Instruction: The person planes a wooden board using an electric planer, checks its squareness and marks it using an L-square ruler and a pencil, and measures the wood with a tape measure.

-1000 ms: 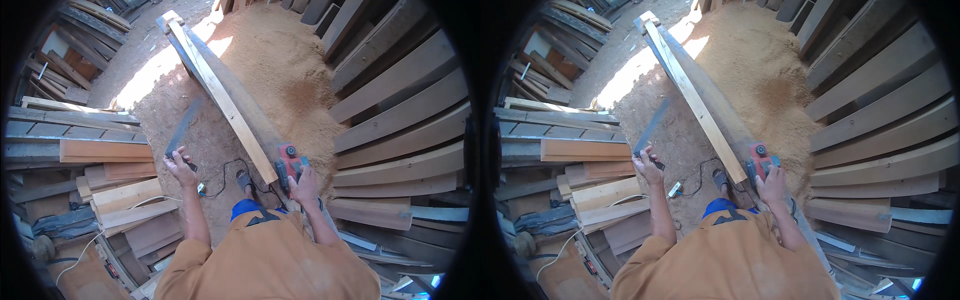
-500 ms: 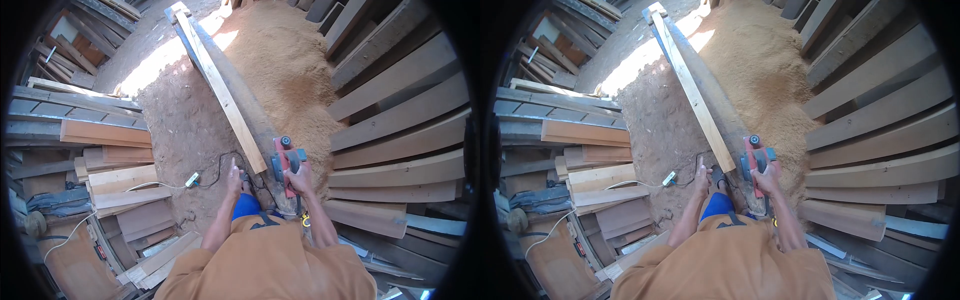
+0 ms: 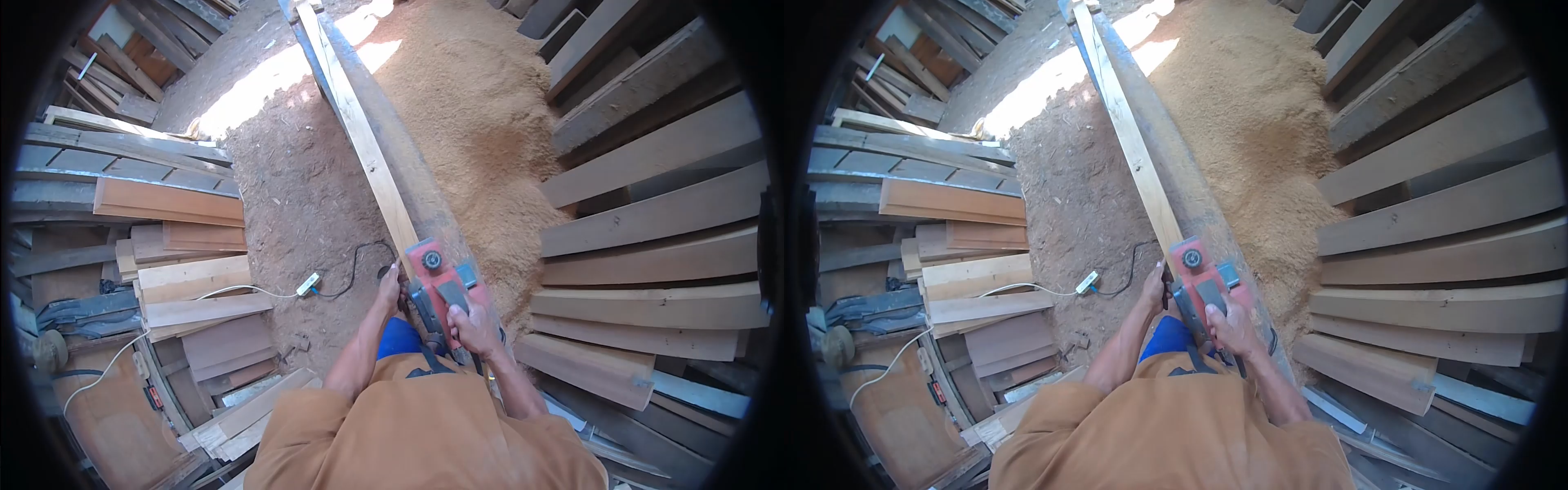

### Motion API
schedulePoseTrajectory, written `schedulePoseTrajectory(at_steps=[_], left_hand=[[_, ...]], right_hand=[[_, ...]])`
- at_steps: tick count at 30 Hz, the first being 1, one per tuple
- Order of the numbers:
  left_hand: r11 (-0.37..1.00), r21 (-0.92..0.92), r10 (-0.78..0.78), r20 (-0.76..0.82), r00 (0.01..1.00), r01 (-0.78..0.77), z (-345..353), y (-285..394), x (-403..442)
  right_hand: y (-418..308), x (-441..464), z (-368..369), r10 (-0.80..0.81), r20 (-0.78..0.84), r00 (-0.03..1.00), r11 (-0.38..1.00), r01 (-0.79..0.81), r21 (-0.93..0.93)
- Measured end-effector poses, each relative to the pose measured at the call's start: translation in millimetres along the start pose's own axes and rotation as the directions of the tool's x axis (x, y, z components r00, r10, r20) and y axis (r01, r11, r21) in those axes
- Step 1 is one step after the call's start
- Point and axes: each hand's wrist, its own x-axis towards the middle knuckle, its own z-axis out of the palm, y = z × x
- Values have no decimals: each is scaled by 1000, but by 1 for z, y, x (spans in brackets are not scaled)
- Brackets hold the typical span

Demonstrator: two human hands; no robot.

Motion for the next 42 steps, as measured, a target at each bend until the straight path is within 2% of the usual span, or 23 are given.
schedulePoseTrajectory(at_steps=[2,6,8,10,13,15,18,20,22,26,29,30,32,35,36,38,42], left_hand=[[999,-41,16,32,999,-15,-4,-8,4],[997,-71,9,36,999,-6,-11,-38,28],[993,-116,6,78,997,3,-7,-40,30],[1000,9,-14,85,996,14,-6,-14,11],[999,-46,18,-10,1000,-19,0,-12,6],[998,-59,2,-2,1000,-2,2,-6,3],[997,-72,-37,27,999,39,0,-8,8],[997,-28,-63,70,996,65,-8,-18,17],[997,-55,-53,12,999,54,0,-6,5],[995,-97,-24,5,1000,24,-3,-12,11],[997,-71,-7,18,1000,8,-4,-12,9],[997,-54,-51,42,998,54,-9,-14,13],[990,-20,-140,86,986,142,-18,-22,25],[956,-289,75,80,994,-49,-5,-30,25],[945,-319,107,81,991,-76,-3,-25,19],[954,-292,104,85,991,-75,-3,-24,17],[933,-360,67,184,981,4,-5,-24,20]], right_hand=[[11,-2,0,-8,36,999,999,9,-33],[16,26,10,-82,-17,997,978,77,-194],[-10,66,21,-143,-39,989,966,131,-223],[-32,114,34,-260,-85,962,935,229,-271],[-62,194,49,-340,-121,933,901,286,-328],[-85,245,57,-377,-109,920,892,328,-310],[-132,279,60,-272,-29,962,945,261,-194],[-153,277,59,-207,17,978,970,207,-126],[-155,270,58,-187,41,981,979,190,-75],[-120,249,49,-202,79,976,972,209,-104],[-89,185,38,-173,71,982,969,182,-166],[-76,160,36,-175,50,983,964,181,-195],[-43,114,29,-289,22,957,936,287,-205],[-3,40,22,-298,-22,954,932,286,-222],[10,31,19,-286,-31,958,933,271,-237],[29,15,15,-252,-26,967,933,235,-273],[-8,43,26,-182,-32,983,943,166,-289]])
